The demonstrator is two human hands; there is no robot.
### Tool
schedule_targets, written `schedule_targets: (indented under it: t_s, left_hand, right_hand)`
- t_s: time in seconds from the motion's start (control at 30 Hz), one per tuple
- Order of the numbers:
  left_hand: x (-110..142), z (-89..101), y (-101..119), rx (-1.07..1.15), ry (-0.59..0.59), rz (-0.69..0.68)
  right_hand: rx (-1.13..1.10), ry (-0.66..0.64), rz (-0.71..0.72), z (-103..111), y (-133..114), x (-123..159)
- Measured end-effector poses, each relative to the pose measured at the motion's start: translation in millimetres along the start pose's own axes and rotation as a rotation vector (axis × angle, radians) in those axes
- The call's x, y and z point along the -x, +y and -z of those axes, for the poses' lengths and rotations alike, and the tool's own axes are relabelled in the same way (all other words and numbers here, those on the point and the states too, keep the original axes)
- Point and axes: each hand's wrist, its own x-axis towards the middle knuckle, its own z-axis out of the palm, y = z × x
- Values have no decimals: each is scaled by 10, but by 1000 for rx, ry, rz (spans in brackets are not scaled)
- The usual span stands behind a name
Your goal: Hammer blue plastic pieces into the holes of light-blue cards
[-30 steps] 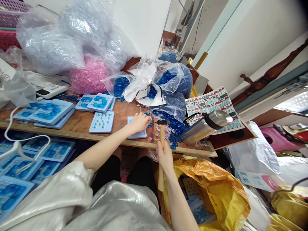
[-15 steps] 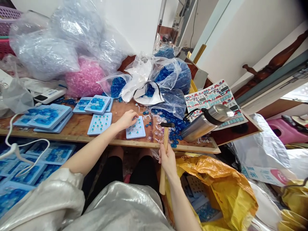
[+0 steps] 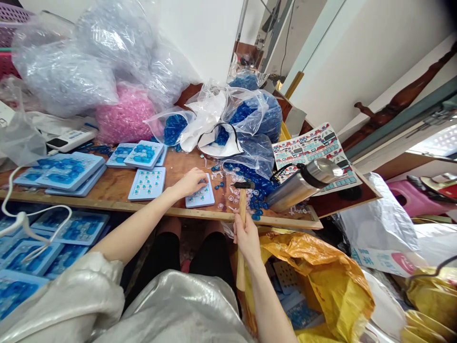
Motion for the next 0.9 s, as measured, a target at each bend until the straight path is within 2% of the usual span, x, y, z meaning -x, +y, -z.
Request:
schedule_targets:
  t_s: [0.13, 0.2, 0.33, 0.47, 0.53, 0.63, 0.7, 0.77, 0.83, 0.9]
  left_hand:
    - [20, 1, 37, 33, 43, 76]
    - [28, -2, 50, 61, 67, 112]
    - [31, -13, 38, 94, 91, 112]
    - [23, -16, 10, 125, 83, 102]
    - [23, -17, 1, 140, 81, 112]
    - [33, -12, -14, 178, 62, 135]
    - [48, 2, -18, 198, 51, 136]
    - [65, 25, 9, 170, 90, 127]
    - [81, 39, 86, 97, 155, 70]
    - [94, 16, 217, 21, 148, -53]
  right_hand:
    - [132, 1, 168, -38, -211, -139]
    - [220, -38, 207, -96, -316, -229]
    - [503, -203, 126, -212, -426, -360]
    - [592, -175, 122, -251, -447, -382]
    - [635, -214, 130, -257, -447, -376]
    - [615, -238, 126, -265, -443, -366]
    - [532, -186, 120, -257, -441, -358]
    - [447, -136, 143, -224, -435, -347]
    - [373, -92, 171, -162, -420, -334]
    - [309, -32, 180, -80, -394, -320]
